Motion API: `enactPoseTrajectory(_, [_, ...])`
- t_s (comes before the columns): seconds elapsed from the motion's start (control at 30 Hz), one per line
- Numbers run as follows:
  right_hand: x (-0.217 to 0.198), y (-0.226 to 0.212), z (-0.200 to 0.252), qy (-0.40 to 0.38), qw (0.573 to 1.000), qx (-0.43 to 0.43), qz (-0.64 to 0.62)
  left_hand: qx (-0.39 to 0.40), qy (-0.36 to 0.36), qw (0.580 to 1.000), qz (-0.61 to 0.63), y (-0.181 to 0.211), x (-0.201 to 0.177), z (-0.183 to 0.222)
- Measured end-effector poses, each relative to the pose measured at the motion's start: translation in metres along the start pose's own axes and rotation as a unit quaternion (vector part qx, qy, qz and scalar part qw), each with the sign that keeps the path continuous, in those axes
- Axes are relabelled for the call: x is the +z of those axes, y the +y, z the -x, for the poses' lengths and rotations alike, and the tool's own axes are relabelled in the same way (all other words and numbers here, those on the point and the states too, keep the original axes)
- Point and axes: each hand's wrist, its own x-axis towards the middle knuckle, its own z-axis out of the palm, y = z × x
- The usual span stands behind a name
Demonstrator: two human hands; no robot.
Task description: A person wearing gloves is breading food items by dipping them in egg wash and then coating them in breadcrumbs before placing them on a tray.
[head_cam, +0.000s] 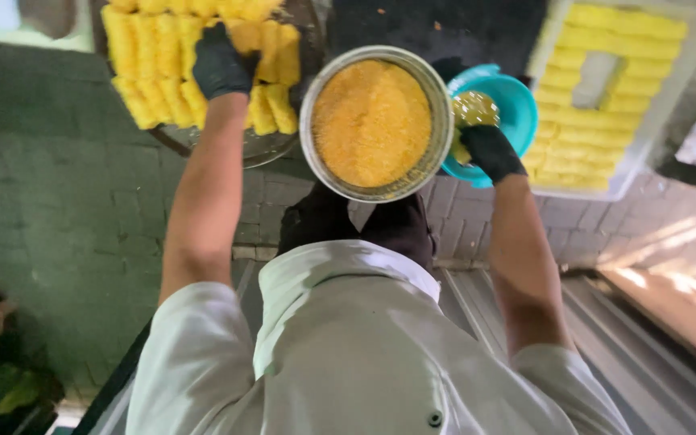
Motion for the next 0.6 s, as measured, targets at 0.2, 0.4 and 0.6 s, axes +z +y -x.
enactPoseTrajectory(0.2, [-0.023,-0.011,0.019,0.009,0.933,0.136,-0.332,0.112,0.128,0.984,0.055,0.048,-0.128,0.055])
enactPoseTrajectory(0.4, [-0.043,0.028,0.045,-0.215,0.808,-0.084,-0.543,0.276,0.134,0.921,0.242,0.106,-0.153,0.109])
enactPoseTrajectory(0.6, [-0.029,-0.005,0.035,-0.1,0.905,-0.155,-0.383,0.326,0.019,0.915,0.239,0.165,-0.119,0.131])
